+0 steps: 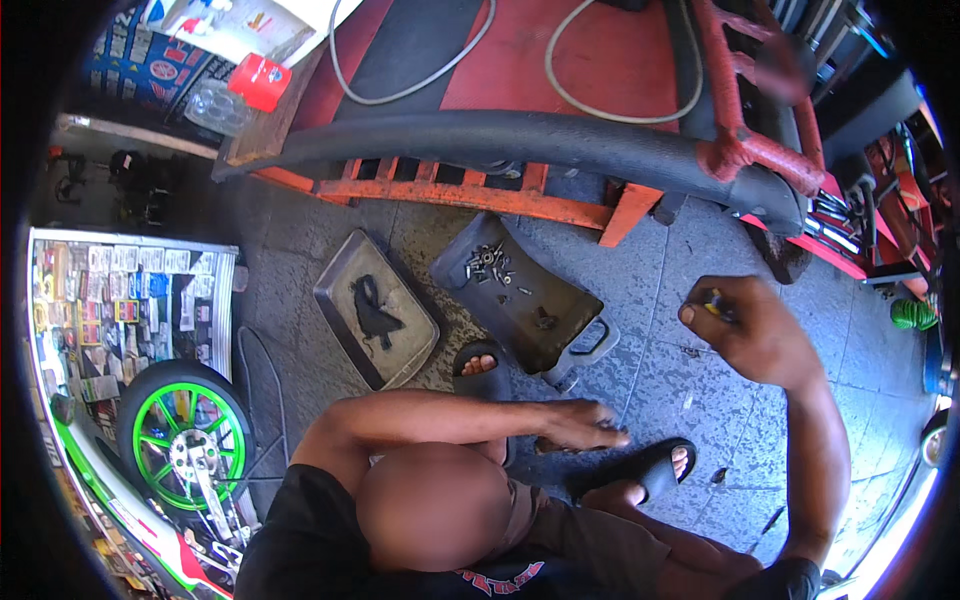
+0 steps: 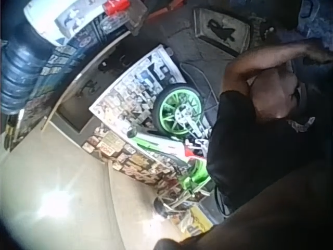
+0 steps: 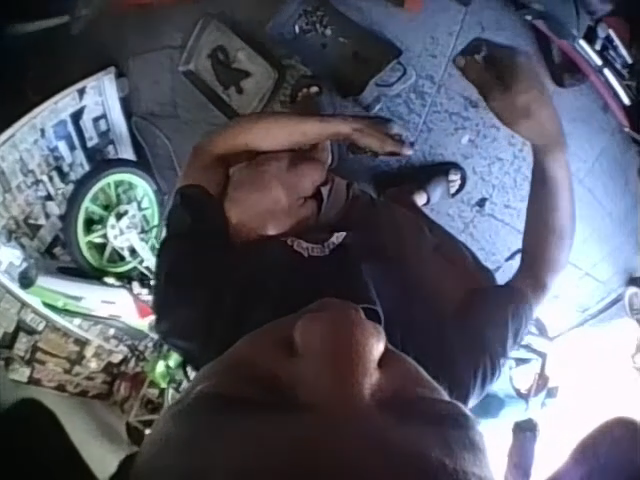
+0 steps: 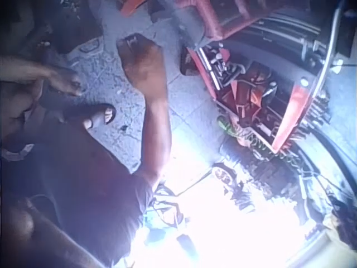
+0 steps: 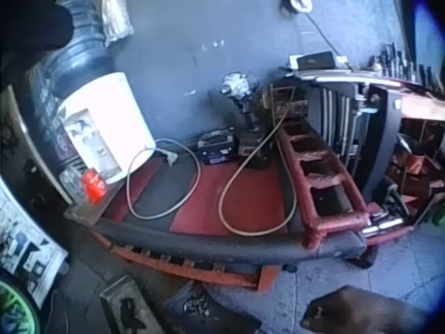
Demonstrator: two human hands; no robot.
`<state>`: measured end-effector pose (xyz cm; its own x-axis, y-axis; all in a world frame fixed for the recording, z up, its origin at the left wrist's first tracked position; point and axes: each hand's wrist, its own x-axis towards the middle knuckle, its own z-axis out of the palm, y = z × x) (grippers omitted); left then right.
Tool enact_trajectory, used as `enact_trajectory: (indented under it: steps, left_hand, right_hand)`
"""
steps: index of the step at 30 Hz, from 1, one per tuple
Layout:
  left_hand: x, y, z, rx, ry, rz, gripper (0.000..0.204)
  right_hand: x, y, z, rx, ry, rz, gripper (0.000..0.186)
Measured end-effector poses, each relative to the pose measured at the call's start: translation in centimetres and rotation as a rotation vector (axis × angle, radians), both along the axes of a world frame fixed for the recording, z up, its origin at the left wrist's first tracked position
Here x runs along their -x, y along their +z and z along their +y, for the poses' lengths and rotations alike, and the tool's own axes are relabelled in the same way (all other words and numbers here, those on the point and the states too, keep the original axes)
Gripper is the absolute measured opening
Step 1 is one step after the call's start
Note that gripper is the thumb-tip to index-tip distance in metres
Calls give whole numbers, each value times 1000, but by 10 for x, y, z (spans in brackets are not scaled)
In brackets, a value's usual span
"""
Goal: Cleaning and inspecting a motorcycle mechanical component, likely a brake cylinder or carburetor part.
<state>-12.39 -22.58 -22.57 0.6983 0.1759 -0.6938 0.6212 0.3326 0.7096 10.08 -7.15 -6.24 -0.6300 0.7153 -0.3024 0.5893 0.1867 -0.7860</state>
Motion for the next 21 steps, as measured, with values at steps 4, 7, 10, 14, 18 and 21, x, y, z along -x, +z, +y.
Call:
enact_trajectory:
  steps: [4,7,10,14,18,21]
  left_hand:
    - [20,-22,-17,98,97,-85,61]
    - [24,-36,-23,16,144,10,59]
    - [19,-44,-28,-38,103,21,58]
    - [21,-40,-27,-5,103,16,56]
    - [31,-28,-18,85,119,-18,48]
    - [37,-21,-15,199,171,-86,44]
  right_hand:
    - [9,-104,-34,19,-72,-298,16]
    - [46,-157,-67,-231,43,-283,19]
    - [110,-185,-77,-400,256,-286,28]
    - [190,-219,-71,-335,289,-532,32]
    - [214,-243,-67,-266,395,-645,35]
    - [208,-238,-62,-304,471,-593,31]
